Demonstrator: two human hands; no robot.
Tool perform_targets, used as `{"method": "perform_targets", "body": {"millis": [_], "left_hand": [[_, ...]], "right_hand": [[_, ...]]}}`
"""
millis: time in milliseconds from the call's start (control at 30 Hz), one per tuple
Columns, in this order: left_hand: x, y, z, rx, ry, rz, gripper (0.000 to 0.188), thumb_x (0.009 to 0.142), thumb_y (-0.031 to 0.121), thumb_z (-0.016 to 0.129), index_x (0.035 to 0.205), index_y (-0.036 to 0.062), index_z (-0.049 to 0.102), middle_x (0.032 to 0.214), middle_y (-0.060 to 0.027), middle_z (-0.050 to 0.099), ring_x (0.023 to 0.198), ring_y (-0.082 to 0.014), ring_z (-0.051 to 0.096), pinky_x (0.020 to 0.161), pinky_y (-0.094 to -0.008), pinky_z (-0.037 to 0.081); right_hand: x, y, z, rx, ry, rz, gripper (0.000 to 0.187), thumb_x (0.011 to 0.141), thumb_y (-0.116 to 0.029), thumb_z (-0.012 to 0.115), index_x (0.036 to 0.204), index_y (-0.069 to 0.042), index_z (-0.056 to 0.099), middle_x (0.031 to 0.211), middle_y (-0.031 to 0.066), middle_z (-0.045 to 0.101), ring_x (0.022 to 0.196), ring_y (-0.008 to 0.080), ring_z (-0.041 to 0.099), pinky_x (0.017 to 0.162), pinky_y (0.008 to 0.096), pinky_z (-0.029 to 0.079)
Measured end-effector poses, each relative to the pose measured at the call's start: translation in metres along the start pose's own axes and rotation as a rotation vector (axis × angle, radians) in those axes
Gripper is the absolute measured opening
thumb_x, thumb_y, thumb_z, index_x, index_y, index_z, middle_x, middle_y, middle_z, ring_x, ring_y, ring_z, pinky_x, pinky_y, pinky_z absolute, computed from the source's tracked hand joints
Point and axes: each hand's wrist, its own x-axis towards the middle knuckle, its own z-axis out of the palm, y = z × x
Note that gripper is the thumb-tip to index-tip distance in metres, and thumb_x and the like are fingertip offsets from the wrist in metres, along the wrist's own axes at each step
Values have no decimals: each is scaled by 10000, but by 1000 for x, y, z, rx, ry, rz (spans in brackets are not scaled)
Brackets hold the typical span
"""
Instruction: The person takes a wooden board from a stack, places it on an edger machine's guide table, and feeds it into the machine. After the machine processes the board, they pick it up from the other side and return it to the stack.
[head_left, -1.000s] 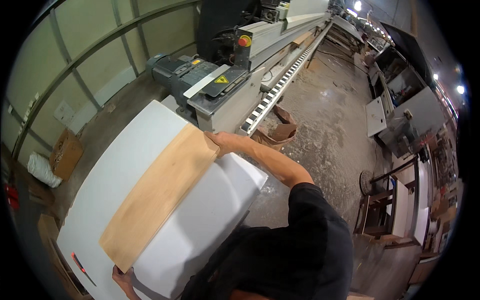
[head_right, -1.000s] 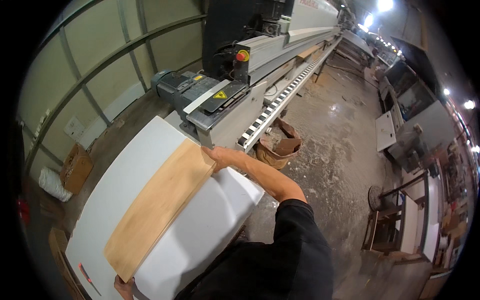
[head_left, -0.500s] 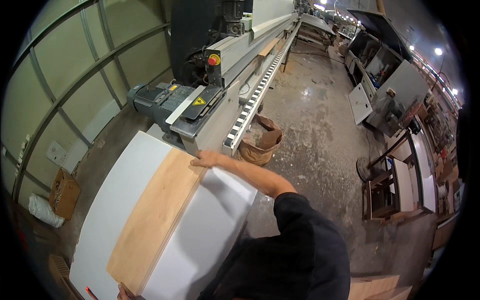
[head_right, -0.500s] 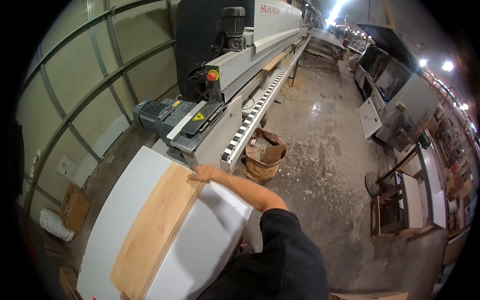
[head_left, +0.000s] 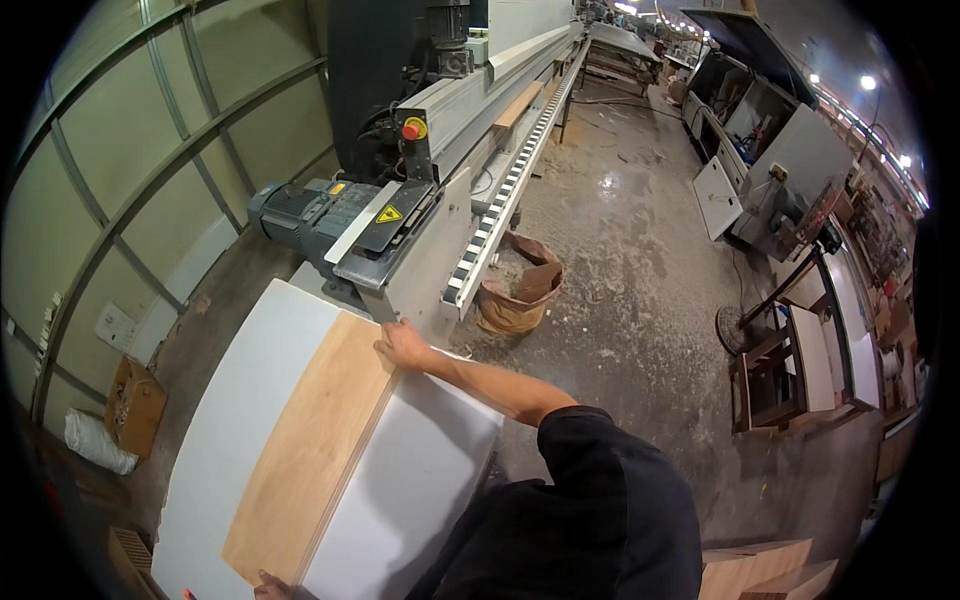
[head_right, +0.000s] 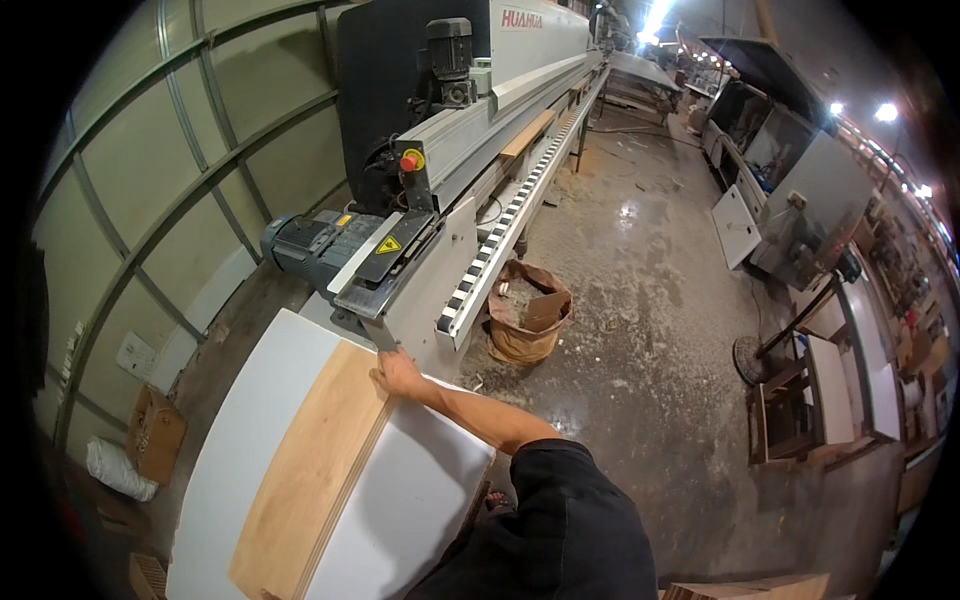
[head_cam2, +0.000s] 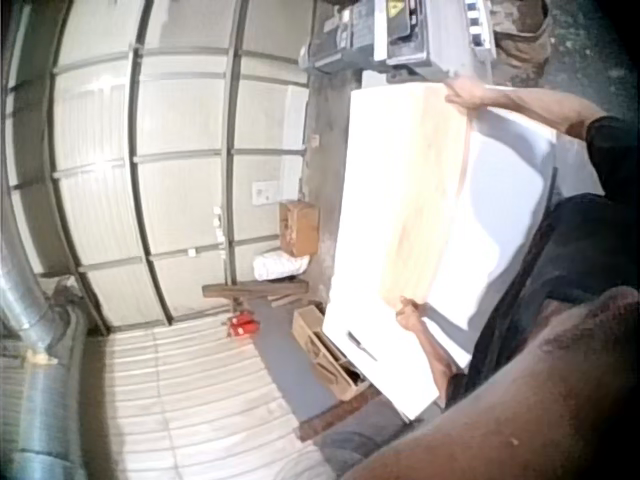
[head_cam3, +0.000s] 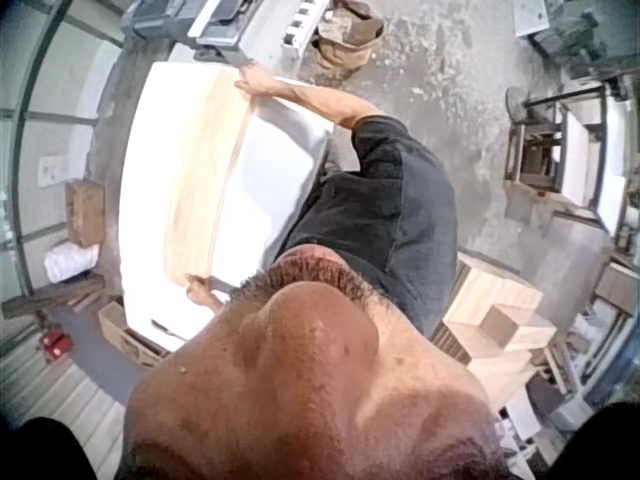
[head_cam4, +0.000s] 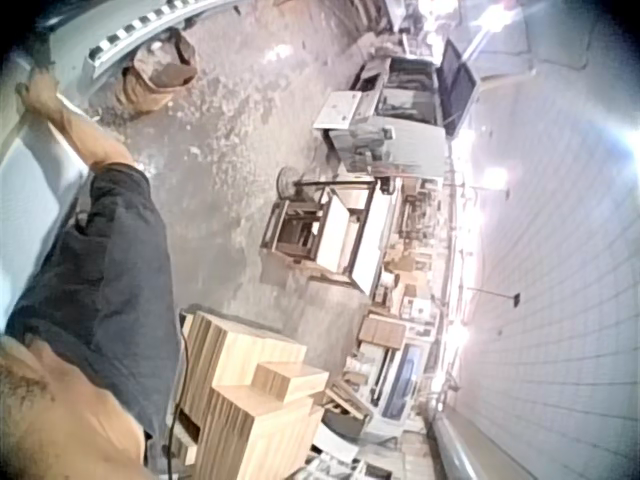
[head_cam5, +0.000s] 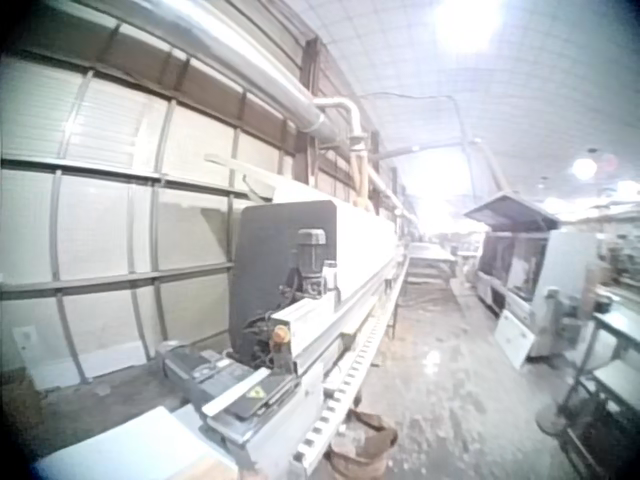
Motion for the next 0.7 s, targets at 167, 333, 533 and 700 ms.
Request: {"method": "perform_targets", "body": {"millis": [167, 333, 533, 700], "left_hand": [[7, -25, 11, -367, -127, -53, 330, 801, 278, 705, 716, -12, 575, 571, -44, 569, 508, -141, 530, 464, -300, 429], [-8, -42, 17, -367, -179, 124, 481, 818, 254, 694, 1138, -52, 506, 901, -111, 634, 772, -182, 581, 661, -315, 488], [-60, 121, 25, 365, 29, 637, 699, 844, 372, 614, 1339, -62, 381, 1380, -321, 334, 1299, -488, 263, 1075, -548, 208], [-79, 151, 48, 262, -37, 706, 561, 910, 291, 532, 1331, -52, 393, 1381, -314, 330, 1287, -480, 279, 1055, -533, 241]], "right_hand": [[9, 16, 5, -113, -42, -137, 390, 818, -345, 581, 877, 40, 605, 938, 262, 609, 861, 403, 549, 805, 460, 441], [-23, -17, -48, -122, -191, 86, 483, 871, -383, 526, 1085, 49, 545, 1098, 273, 559, 1048, 412, 503, 916, 484, 398], [-23, -21, -65, -461, -29, -360, 594, 885, -359, 513, 1317, 32, 400, 1331, 234, 425, 1260, 376, 356, 1032, 480, 291], [-59, -86, -40, -275, -177, -657, 567, 901, -346, 490, 1308, 39, 408, 1353, 218, 412, 1302, 373, 326, 1068, 471, 252]]}}
